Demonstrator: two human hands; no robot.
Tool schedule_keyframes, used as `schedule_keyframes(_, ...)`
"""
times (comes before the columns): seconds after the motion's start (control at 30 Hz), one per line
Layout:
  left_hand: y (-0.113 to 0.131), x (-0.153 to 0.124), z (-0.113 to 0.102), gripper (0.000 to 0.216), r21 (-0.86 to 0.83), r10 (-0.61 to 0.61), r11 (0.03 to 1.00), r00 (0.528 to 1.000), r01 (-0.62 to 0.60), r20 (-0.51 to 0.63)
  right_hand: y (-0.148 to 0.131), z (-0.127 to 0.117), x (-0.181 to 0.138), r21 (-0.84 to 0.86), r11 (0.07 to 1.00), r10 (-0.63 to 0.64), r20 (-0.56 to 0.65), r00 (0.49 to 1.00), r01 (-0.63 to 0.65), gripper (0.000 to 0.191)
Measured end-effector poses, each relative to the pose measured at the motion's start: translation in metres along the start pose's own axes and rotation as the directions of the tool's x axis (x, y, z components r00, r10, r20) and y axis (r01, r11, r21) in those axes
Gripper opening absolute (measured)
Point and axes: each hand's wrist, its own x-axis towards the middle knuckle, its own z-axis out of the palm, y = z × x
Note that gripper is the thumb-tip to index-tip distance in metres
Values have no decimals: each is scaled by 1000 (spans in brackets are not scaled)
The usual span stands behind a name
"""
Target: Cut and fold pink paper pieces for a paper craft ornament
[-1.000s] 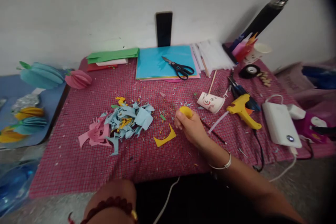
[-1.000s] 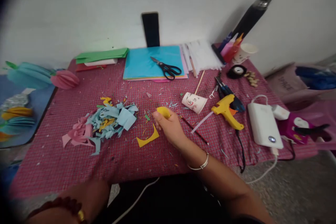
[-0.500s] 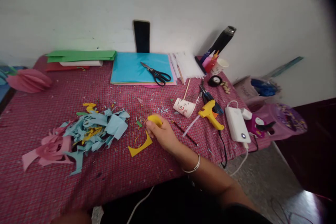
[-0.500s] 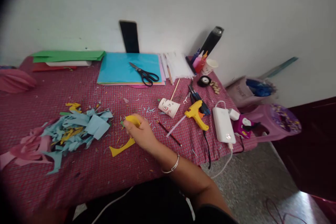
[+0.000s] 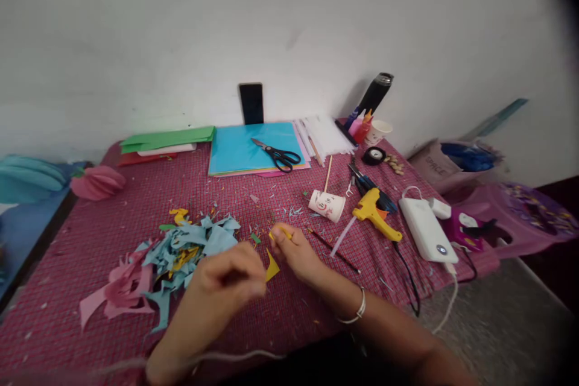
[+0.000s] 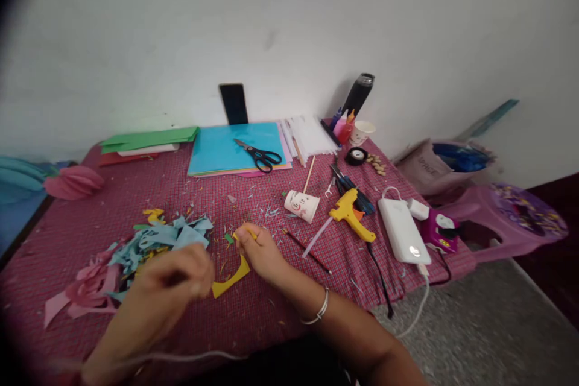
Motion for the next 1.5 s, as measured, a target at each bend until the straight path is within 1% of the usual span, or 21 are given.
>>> schedule_keyframes(0.03, -6, 15, 0, 18, -28, -17, 999, 1000, 17, -1, 0, -1, 1, -3, 1000, -7, -1, 1000, 7, 51)
schedule_keyframes(0.07, -12, 27, 1, 18, -110, -66, 992, 994, 57, -83, -1, -3, 3, -5, 1000, -15, -3, 1000, 15, 51)
schedule_keyframes(0.13, -24, 42, 1, 22, -260, -182, 956, 968, 133, -175, -1, -5, 5, 26, 1000, -9, 9, 1000, 9, 51)
schedule_keyframes(0.23, -37, 46, -1, 29, -398, -290, 897, 934, 190, -207, -2, -9, 8, 190, 979, 56, 92, 994, -72, 58)
schedule_keyframes(0.33, -45, 40, -7, 28, -433, -290, 884, 933, 176, -212, -3, -13, 8, 308, 933, 116, 226, 967, -184, 68)
schedule_keyframes(0.4, -48, 37, -12, 23, -380, -224, 917, 948, 126, -225, -4, -15, 9, 316, 921, 133, 293, 947, -227, 70)
schedule_keyframes(0.47, -51, 35, -17, 22, -262, -120, 964, 960, 52, -253, -6, -18, 11, 325, 915, 130, 319, 939, -237, 70)
schedule_keyframes(0.53, -55, 32, -20, 29, -102, -10, 995, 960, -19, -278, -8, -20, 13, 343, 912, 117, 312, 943, -226, 72)
schedule_keyframes(0.6, -59, 28, -21, 35, 47, 70, 997, 961, -59, -268, -10, -19, 13, 350, 914, 103, 290, 951, -205, 73)
schedule_keyframes(0.67, -61, 23, -18, 36, 121, 73, 991, 977, -49, -201, -12, -17, 12, 341, 926, 78, 254, 964, -165, 68)
schedule_keyframes(0.73, -62, 18, -10, 35, 125, 23, 992, 991, -6, -132, -14, -14, 9, 321, 939, 53, 217, 975, -123, 59)
schedule_keyframes(0.77, -62, 16, -6, 34, 118, -6, 993, 993, 20, -120, -16, -13, 7, 309, 945, 47, 204, 978, -110, 55)
schedule_keyframes(0.83, -60, 10, 5, 32, 93, -31, 994, 984, 48, -176, -21, -10, 3, 282, 954, 49, 203, 978, -106, 51)
schedule_keyframes(0.9, -57, 3, 16, 32, 52, -26, 998, 960, 42, -279, -29, -8, -3, 252, 962, 42, 230, 972, -101, 51)
schedule_keyframes(0.97, -53, -6, 30, 32, -11, 3, 1000, 927, -8, -375, -37, -6, -10, 222, 972, 11, 284, 959, -77, 54)
schedule_keyframes(1.07, -45, -20, 50, 30, -86, 69, 989, 885, -121, -460, -47, -3, -22, 168, 985, -25, 393, 919, -45, 57)
schedule_keyframes(1.13, -39, -26, 61, 29, -105, 119, 976, 873, -190, -473, -52, -2, -29, 135, 990, -31, 435, 900, -31, 56)
schedule_keyframes(1.2, -33, -30, 70, 30, -76, 169, 971, 872, -229, -460, -55, -4, -34, 93, 996, -34, 437, 899, -7, 55)
schedule_keyframes(1.3, -29, -36, 77, 29, 137, 221, 974, 883, -179, -414, -58, -10, -43, 7, 997, -73, 416, 906, 77, 56)
schedule_keyframes(1.4, -31, -42, 83, 22, 381, 256, 919, 891, -103, -375, -58, -17, -56, -63, 984, -125, 434, 892, 168, 50)
schedule_keyframes(1.5, -35, -47, 86, 15, 476, 292, 873, 895, -105, -337, -56, -19, -70, -98, 977, -120, 471, 874, 187, 47)
